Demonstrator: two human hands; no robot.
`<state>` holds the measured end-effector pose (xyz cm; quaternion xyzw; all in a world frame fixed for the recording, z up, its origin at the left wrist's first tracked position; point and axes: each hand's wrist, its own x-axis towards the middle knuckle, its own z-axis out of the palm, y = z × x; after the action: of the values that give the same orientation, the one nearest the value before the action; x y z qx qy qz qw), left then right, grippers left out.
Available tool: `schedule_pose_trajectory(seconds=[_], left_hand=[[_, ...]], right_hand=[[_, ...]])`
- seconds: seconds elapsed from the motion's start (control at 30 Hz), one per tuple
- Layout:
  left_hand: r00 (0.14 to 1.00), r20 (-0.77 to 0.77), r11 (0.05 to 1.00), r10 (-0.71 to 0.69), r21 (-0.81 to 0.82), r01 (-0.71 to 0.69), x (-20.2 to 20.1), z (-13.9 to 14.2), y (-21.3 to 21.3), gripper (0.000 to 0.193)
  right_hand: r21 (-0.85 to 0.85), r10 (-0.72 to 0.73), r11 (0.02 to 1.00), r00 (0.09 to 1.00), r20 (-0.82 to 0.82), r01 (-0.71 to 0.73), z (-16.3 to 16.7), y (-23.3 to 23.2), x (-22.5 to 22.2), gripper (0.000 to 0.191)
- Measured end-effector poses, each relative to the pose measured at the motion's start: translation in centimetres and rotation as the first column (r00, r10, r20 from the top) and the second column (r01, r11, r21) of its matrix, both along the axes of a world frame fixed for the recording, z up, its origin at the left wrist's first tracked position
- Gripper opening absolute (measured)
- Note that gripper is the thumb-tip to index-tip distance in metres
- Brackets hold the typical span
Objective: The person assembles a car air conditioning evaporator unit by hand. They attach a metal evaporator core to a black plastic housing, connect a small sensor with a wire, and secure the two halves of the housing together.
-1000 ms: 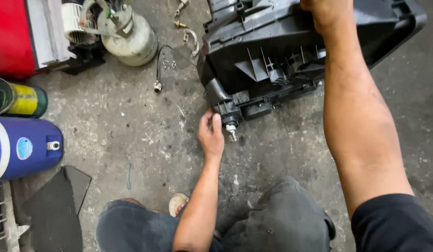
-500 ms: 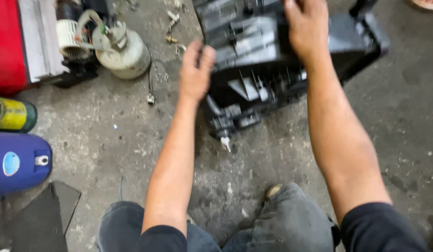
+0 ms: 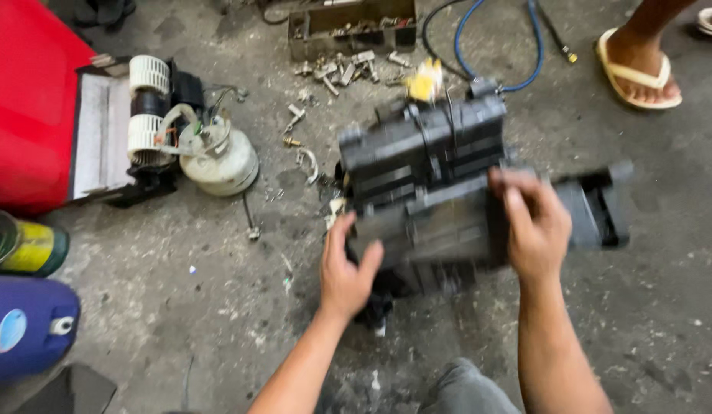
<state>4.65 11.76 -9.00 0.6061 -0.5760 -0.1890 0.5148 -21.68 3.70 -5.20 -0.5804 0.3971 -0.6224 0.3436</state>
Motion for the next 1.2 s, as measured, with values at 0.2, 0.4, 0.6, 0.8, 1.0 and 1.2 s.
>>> schedule_pose_trajectory(seconds=[0.2,0.4,0.6,0.8,1.0,1.2], left_hand=[[0.979,-0.017,0.907,-0.204,0.372,0.195,0.0,2.0,3.3,0.113],[0.930,0.232,0.900,-0.286,0.398,0.178,-1.3,3.4,4.5,0.127],[0.946,0.056,0.811,-0.320,0.533,0.242,-1.7,2.2,5.0,0.129],[0.942,0.107,0.854,-0.317,0.464,0.235,-2.0,0.6,6.0,0.130],[0.916,0.231,0.854,-0.327,0.487,0.182,-3.2,-1.1,8.4,0.141],[0.941,0.096,0.882,-0.324,0.389,0.265,-3.6,-1.3,9.1,0.132]], right_hand=[[-0.095,-0.057,0.993,0.992,0.109,0.068,-3.4,7.4,-3.3,0.012],[-0.210,0.007,0.976,0.961,0.276,0.053,-7.5,9.6,-5.7,0.016],[-0.228,-0.002,0.971,0.965,0.262,0.064,-7.8,10.7,-6.0,0.019],[-0.023,-0.087,0.996,0.983,-0.163,0.084,-2.4,10.1,-6.3,0.019],[-0.036,-0.129,0.988,0.666,-0.734,0.151,2.8,8.9,-5.7,0.029],[-0.076,-0.173,0.984,0.767,-0.618,0.160,1.3,9.7,-4.5,0.017]])
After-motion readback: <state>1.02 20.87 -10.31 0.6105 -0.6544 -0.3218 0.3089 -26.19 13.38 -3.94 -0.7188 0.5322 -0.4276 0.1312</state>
